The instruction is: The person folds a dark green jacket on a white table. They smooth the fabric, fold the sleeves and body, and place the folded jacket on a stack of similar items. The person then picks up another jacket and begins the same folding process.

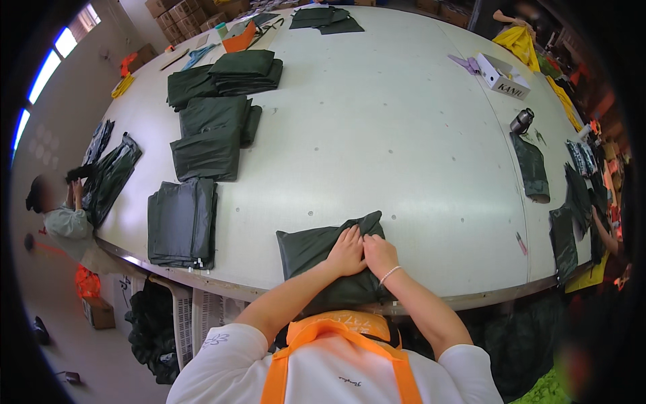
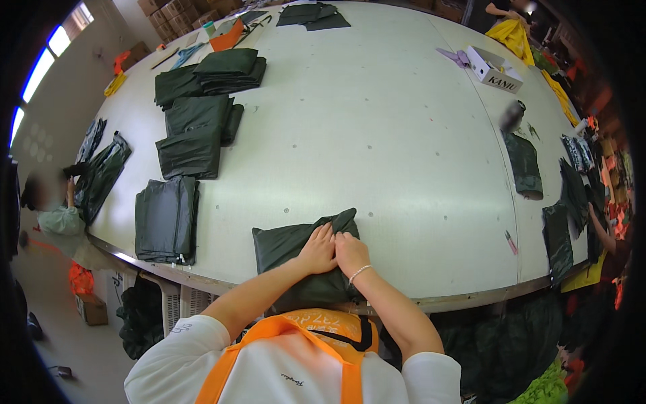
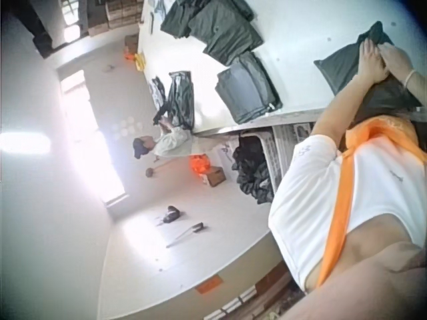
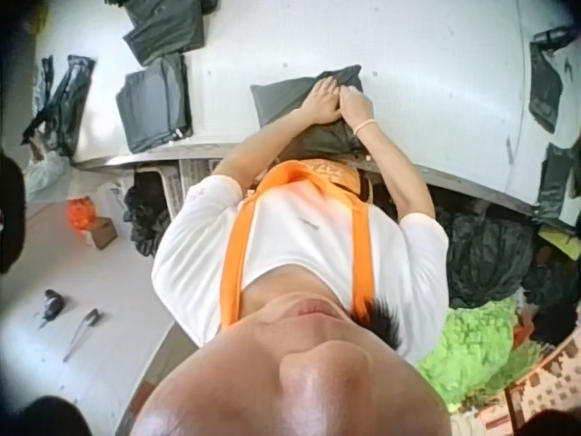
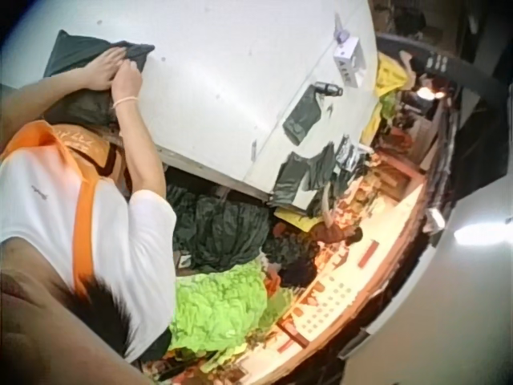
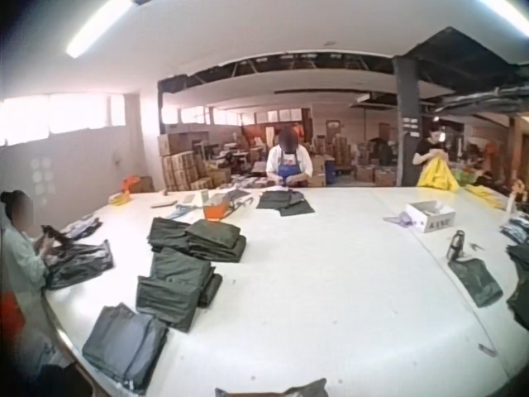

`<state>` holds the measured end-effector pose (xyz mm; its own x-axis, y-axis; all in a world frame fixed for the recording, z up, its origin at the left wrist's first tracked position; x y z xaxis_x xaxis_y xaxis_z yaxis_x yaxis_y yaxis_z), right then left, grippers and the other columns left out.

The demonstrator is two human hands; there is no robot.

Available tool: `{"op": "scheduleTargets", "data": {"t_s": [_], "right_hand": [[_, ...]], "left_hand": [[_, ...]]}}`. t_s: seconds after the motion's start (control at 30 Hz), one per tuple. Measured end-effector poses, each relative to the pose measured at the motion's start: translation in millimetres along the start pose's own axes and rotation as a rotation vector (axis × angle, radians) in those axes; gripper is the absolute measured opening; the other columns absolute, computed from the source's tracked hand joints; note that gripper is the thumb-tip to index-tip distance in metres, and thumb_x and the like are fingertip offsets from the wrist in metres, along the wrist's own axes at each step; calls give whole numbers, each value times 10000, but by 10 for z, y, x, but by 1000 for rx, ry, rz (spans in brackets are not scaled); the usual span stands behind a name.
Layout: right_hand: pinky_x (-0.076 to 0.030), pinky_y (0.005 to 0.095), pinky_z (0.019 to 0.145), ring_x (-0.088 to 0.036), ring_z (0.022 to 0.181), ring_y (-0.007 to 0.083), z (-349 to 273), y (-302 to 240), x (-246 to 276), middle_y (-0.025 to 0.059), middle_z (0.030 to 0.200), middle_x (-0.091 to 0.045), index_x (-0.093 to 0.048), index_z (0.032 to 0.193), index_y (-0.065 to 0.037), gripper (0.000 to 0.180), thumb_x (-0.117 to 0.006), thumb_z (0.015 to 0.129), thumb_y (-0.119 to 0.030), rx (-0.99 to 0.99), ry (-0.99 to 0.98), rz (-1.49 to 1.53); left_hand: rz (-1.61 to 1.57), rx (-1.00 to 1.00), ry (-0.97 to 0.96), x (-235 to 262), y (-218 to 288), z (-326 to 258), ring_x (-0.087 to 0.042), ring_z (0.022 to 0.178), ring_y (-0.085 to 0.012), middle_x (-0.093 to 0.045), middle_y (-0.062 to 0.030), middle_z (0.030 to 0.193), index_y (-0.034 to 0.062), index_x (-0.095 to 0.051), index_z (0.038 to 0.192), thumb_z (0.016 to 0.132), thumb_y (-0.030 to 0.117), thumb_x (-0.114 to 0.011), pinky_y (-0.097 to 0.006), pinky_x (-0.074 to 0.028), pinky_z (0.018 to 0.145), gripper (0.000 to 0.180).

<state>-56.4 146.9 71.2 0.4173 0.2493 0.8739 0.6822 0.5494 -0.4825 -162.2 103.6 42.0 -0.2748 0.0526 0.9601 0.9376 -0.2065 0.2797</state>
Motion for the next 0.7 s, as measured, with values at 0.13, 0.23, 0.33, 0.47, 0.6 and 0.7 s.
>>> {"op": "scheduleTargets", "data": {"t_s": [0.13,0.23,0.33,0.47,0.6,0.7], "right_hand": [[-508,420,656,-614,763,321,-131,159,187,134,892,-607,-606,1055,-39,239,-523,846,-121,-83,23,-38],[-504,423,645,-611,742,326,-216,249,175,126,837,-611,-602,996,-47,178,-513,884,-154,-135,73,-92],[-504,416,632,-611,723,326,-72,78,244,130,785,-607,-590,923,-47,137,-505,886,-147,16,146,-26],[-507,392,682,-605,834,282,-29,-110,-79,105,828,-592,-575,792,-46,81,-507,807,-87,127,-103,-180],[-492,395,775,-573,907,297,51,-65,-42,122,863,-587,-567,754,-10,100,-519,804,-82,196,-60,-145],[-480,427,750,-569,905,335,100,24,-138,157,938,-599,-558,743,5,140,-522,845,-84,277,48,-22]], "left_hand": [[-453,-25,8,517,-104,44,-347,1303,-375,-416,-246,1367,-71,-468,1260,745,461,-636,-474,-256,1092,760],[-141,3,37,599,16,-173,-269,1356,-349,-367,-151,1437,131,-457,1351,814,545,-552,-557,-167,1093,685],[-25,4,70,280,26,-276,-176,1392,-360,-274,-139,1492,189,-419,1386,830,578,-505,-585,-129,1087,684],[-6,20,-17,118,-52,-211,-183,1386,-367,-265,-183,1485,124,-483,1324,767,566,-572,-582,-138,1086,716],[-368,-105,-119,289,-354,-76,-315,1313,-395,-379,-222,1406,67,-592,1193,723,429,-651,-512,-253,1070,596],[-277,46,218,461,-615,-26,-464,1193,-359,-503,-208,1285,47,-510,1266,811,253,-610,-441,-358,1006,509]]}}
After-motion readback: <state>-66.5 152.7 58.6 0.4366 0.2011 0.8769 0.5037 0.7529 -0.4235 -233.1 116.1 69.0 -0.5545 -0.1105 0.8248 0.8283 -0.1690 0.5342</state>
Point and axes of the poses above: each hand's wrist, its own z-axis towards the middle knuckle, its own x-axis out of the back of the hand, y = z × x, the point moved 3 cm from there along z, towards the middle knuckle
